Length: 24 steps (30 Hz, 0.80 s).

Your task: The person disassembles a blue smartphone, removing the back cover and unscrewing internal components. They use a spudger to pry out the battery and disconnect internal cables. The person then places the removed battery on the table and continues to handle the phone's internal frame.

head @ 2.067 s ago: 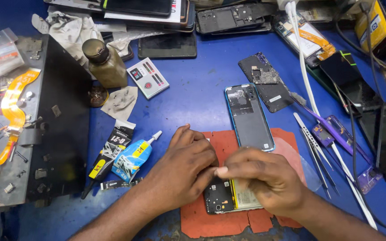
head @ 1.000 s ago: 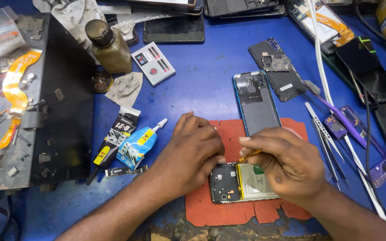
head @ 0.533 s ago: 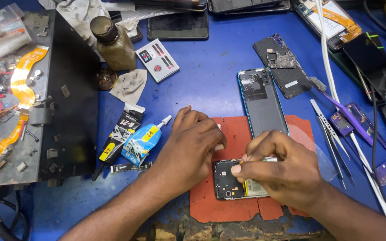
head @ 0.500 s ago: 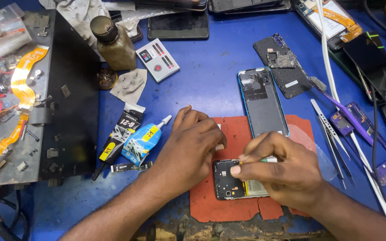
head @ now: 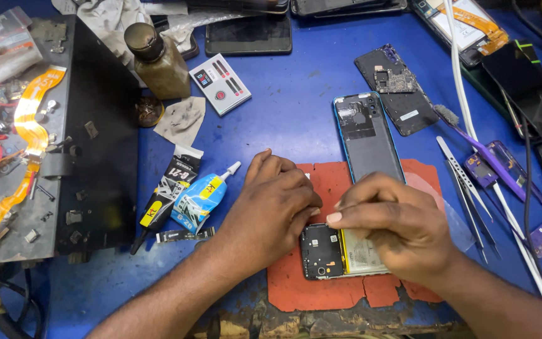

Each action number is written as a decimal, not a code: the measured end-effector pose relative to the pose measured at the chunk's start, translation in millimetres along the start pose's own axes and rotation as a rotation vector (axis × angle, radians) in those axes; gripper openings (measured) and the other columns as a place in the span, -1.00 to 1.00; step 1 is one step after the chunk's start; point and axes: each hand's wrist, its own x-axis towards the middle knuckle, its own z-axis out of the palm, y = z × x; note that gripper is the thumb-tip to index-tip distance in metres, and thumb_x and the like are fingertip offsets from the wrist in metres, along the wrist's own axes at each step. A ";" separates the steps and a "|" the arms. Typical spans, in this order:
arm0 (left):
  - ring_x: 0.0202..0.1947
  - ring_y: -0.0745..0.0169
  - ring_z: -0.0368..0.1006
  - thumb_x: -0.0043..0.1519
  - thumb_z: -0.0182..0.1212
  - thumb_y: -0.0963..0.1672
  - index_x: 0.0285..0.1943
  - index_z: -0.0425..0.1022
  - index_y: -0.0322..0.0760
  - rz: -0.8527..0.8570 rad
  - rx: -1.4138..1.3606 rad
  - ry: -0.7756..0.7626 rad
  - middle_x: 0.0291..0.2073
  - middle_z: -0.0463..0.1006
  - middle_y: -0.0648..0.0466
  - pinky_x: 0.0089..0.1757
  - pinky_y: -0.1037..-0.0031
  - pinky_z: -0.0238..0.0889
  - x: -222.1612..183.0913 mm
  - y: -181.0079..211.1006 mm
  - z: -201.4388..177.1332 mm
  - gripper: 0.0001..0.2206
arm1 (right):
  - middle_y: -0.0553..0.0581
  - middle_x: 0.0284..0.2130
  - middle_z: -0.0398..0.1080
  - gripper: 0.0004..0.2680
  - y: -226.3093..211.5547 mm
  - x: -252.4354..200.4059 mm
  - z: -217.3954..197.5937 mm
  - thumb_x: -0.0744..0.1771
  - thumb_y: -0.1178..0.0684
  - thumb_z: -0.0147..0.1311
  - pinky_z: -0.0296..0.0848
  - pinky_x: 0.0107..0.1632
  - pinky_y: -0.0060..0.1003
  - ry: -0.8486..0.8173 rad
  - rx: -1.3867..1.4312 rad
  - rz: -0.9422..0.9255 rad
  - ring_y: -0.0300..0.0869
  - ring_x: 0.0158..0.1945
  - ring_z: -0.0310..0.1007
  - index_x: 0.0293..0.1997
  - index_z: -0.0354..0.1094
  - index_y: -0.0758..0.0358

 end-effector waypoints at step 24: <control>-0.04 0.03 0.37 0.00 0.39 -0.19 -0.37 0.54 -0.27 -0.016 -0.084 -0.052 -0.35 0.47 0.07 0.14 0.14 0.10 0.8 1.9 -1.9 -0.89 | 0.08 -0.23 0.42 -0.58 -5.9 3.2 5.8 0.21 0.51 0.06 0.59 -0.19 -0.42 0.036 -0.019 -0.009 -0.26 -0.26 0.54 0.07 0.50 0.12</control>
